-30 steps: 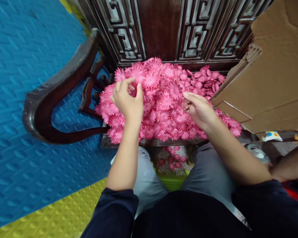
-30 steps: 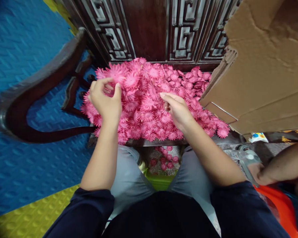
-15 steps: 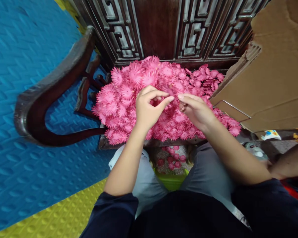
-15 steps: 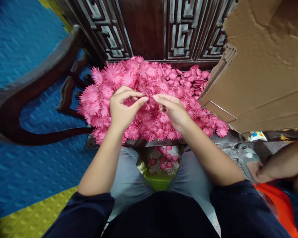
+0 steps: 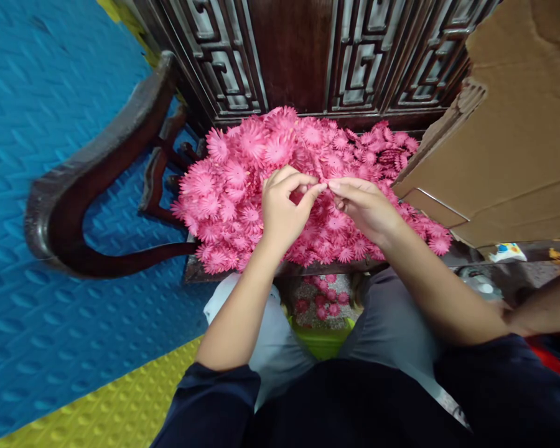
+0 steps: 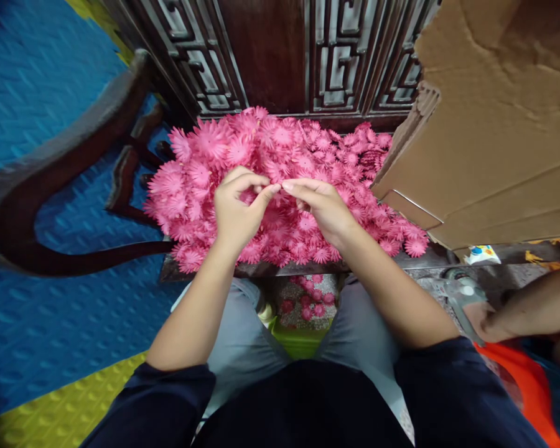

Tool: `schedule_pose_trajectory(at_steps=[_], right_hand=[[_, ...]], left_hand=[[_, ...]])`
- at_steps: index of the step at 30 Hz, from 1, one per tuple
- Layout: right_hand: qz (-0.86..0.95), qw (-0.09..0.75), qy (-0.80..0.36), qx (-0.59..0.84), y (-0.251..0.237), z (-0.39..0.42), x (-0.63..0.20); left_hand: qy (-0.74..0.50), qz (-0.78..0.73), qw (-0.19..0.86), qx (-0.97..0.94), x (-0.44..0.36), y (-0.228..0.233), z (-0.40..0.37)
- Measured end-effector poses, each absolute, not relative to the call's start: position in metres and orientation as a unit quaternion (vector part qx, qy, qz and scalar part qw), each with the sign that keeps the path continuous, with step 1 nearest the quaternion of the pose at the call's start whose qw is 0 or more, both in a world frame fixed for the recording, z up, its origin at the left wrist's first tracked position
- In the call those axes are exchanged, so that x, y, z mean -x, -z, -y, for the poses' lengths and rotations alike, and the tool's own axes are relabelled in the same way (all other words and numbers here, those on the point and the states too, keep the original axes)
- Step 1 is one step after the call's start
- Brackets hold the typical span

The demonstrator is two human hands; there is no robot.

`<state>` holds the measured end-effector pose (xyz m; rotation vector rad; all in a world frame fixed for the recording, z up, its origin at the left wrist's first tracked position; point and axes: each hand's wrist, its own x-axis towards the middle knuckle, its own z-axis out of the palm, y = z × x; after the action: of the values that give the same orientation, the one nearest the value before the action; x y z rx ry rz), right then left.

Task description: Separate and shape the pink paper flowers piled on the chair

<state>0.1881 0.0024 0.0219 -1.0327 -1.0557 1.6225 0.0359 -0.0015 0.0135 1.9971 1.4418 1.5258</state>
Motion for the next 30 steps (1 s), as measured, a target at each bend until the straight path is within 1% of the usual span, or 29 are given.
schedule_pose_trajectory(at_steps=[4, 11, 15, 18, 22, 24, 28, 30], right_hand=[[0.440, 0.455, -0.651, 0.420, -0.024, -0.001, -0.188], [0.430, 0.448, -0.672, 0.403, -0.027, 0.000, -0.187], [0.393, 0.468, -0.676, 0.412, -0.024, -0.006, -0.192], [0.353, 0.503, -0.670, 0.417, -0.021, -0.013, -0.196], [0.342, 0.521, -0.664, 0.414, -0.023, -0.018, -0.202], [0.362, 0.525, -0.645, 0.421, -0.025, -0.019, -0.205], [0.422, 0.520, -0.596, 0.444, -0.027, -0.020, -0.208], [0.424, 0.511, -0.598, 0.448, -0.025, -0.019, -0.206]], left_hand=[[-0.509, -0.495, 0.112, -0.695, -0.037, -0.014, 0.002], [-0.486, -0.485, 0.115, -0.718, -0.035, -0.016, 0.003], [-0.489, -0.482, 0.110, -0.718, -0.032, -0.018, 0.002], [-0.529, -0.502, 0.073, -0.680, -0.026, -0.019, 0.000], [-0.610, -0.560, -0.052, -0.559, -0.009, -0.020, -0.005], [-0.618, -0.598, -0.090, -0.502, 0.003, -0.021, -0.008], [-0.581, -0.648, -0.043, -0.490, 0.016, -0.020, -0.014], [-0.563, -0.660, -0.054, -0.495, 0.014, -0.018, -0.015]])
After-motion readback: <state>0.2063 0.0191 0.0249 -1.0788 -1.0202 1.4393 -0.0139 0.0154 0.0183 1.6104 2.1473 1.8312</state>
